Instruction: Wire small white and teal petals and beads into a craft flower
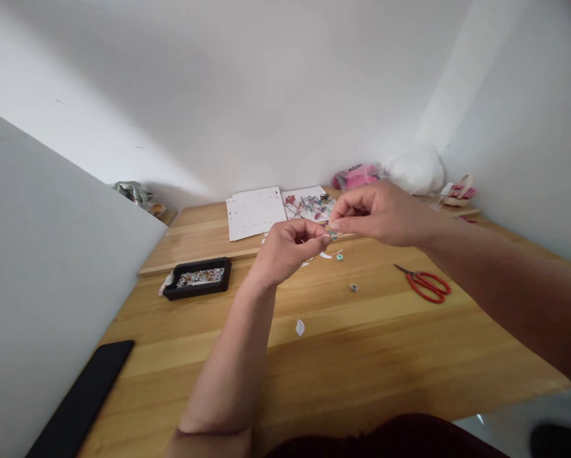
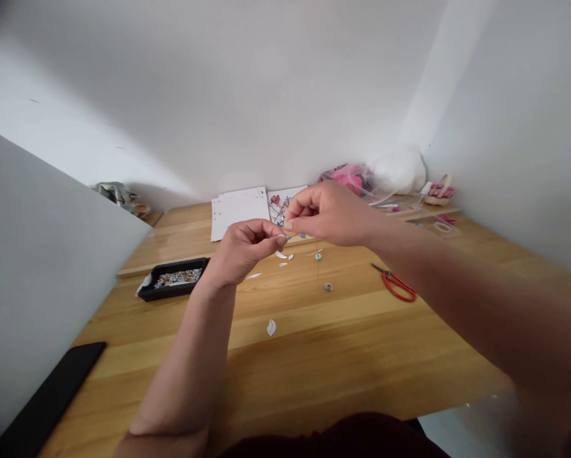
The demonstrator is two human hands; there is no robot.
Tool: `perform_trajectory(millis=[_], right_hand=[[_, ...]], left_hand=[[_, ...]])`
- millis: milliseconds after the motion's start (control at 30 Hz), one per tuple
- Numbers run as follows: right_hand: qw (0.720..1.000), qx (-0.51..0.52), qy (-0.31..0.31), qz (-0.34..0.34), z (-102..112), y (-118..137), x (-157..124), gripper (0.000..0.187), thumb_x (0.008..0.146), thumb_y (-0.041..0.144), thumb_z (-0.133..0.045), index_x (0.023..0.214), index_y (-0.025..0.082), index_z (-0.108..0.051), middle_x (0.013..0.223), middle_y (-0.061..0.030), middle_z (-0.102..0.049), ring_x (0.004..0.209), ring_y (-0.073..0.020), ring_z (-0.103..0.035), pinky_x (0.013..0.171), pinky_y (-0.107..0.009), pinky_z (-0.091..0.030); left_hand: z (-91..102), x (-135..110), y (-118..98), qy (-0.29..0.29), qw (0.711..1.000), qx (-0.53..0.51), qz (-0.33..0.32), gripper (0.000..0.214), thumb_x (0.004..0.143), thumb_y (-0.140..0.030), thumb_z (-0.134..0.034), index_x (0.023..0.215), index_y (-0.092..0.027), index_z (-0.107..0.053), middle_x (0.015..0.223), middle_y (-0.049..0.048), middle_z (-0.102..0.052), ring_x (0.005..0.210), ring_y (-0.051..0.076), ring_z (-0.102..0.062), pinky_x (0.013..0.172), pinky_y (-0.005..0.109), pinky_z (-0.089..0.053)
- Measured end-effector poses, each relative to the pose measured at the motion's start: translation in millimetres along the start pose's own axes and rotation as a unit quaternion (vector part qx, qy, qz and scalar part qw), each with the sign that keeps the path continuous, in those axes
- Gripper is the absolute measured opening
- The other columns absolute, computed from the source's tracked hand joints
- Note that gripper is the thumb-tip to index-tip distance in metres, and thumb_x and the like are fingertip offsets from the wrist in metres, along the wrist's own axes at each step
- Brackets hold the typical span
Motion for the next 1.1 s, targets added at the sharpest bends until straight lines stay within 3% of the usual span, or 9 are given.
perform_trajectory(millis=[167,267,400,533,667,767,933,1100], right_hand=[[0.985,0.147,0.061,-0.061,-14,-24,5,0.028,0.075,0.045,-0.079,0.071,0.019,-0.070,0.055,0.0038,-0.050,0.046,-0.0072,-0.036,0.045,-0.026,-0.026],[0.980,0.178,0.050,-0.072,-25,-28,-2,0.031,0.075,0.047,-0.080,0.069,0.019,-0.068,0.055,0.0043,-0.049,0.046,-0.0071,-0.037,0.044,-0.025,-0.027],[0.985,0.156,-0.005,-0.068,-31,-25,-12,0.031,0.076,0.045,-0.078,0.067,0.019,-0.065,0.057,0.0032,-0.051,0.049,-0.0089,-0.040,0.045,-0.025,-0.029],[0.997,0.056,-0.042,-0.016,-24,-11,-19,0.020,0.083,0.034,-0.073,0.070,0.020,-0.068,0.062,0.0009,-0.057,0.056,-0.0115,-0.047,0.051,-0.028,-0.034],[0.996,-0.052,-0.072,0.022,-13,6,-24,0.011,0.083,0.026,-0.070,0.074,0.021,-0.070,0.063,0.0013,-0.060,0.056,-0.0113,-0.048,0.052,-0.028,-0.033],[0.994,-0.072,-0.080,0.030,-5,12,-19,0.010,0.082,0.025,-0.071,0.074,0.020,-0.071,0.061,0.0015,-0.059,0.054,-0.0102,-0.045,0.051,-0.028,-0.030],[0.998,0.033,-0.056,-0.002,-1,-6,-2,0.018,0.078,0.034,-0.077,0.073,0.018,-0.071,0.063,0.0004,-0.059,0.057,-0.0105,-0.045,0.052,-0.028,-0.031],[0.984,0.166,-0.040,-0.055,-17,-30,0,0.024,0.078,0.040,-0.077,0.075,0.017,-0.068,0.057,0.0037,-0.051,0.052,-0.0083,-0.038,0.049,-0.026,-0.027]], left_hand=[[1.4,2,4,-0.002,0.999,-0.044,0.009,0.017,0.075,-0.031,-0.079,0.077,-0.017,-0.072,0.069,0.0007,-0.066,0.061,0.008,-0.052,0.057,0.023,-0.041],[4.1,5,8,-0.030,0.998,-0.061,0.000,0.017,0.075,-0.032,-0.079,0.076,-0.017,-0.071,0.070,0.0003,-0.066,0.062,0.008,-0.054,0.060,0.023,-0.044],[9.9,6,9,-0.090,0.995,-0.044,-0.015,0.017,0.076,-0.031,-0.079,0.076,-0.016,-0.070,0.068,-0.0002,-0.064,0.059,0.007,-0.051,0.057,0.022,-0.040],[10.7,4,3,-0.115,0.993,0.020,-0.015,0.015,0.077,-0.028,-0.077,0.075,-0.016,-0.069,0.064,-0.0002,-0.062,0.054,0.007,-0.046,0.051,0.022,-0.035],[4.8,3,0,-0.077,0.995,0.058,-0.005,0.014,0.077,-0.025,-0.076,0.071,-0.016,-0.066,0.061,-0.0005,-0.061,0.052,0.007,-0.046,0.048,0.022,-0.034],[0.7,1,0,-0.034,0.997,0.065,-0.002,0.015,0.079,-0.027,-0.076,0.073,-0.017,-0.067,0.061,-0.0011,-0.060,0.052,0.007,-0.044,0.048,0.022,-0.033],[0.4,0,0,0.009,1.000,0.004,-0.007,0.015,0.079,-0.030,-0.078,0.077,-0.017,-0.072,0.068,0.0011,-0.065,0.059,0.008,-0.049,0.055,0.023,-0.038],[2.5,3,3,0.002,0.998,-0.059,0.001,0.017,0.074,-0.031,-0.081,0.077,-0.017,-0.072,0.069,0.0001,-0.066,0.062,0.008,-0.053,0.059,0.022,-0.042]])
Point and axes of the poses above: each hand's wrist, its own x-axis towards the middle knuckle, its own z-axis out of the back of the hand, y = z × x, the point moved 6 cm from there along x, towards the middle knuckle
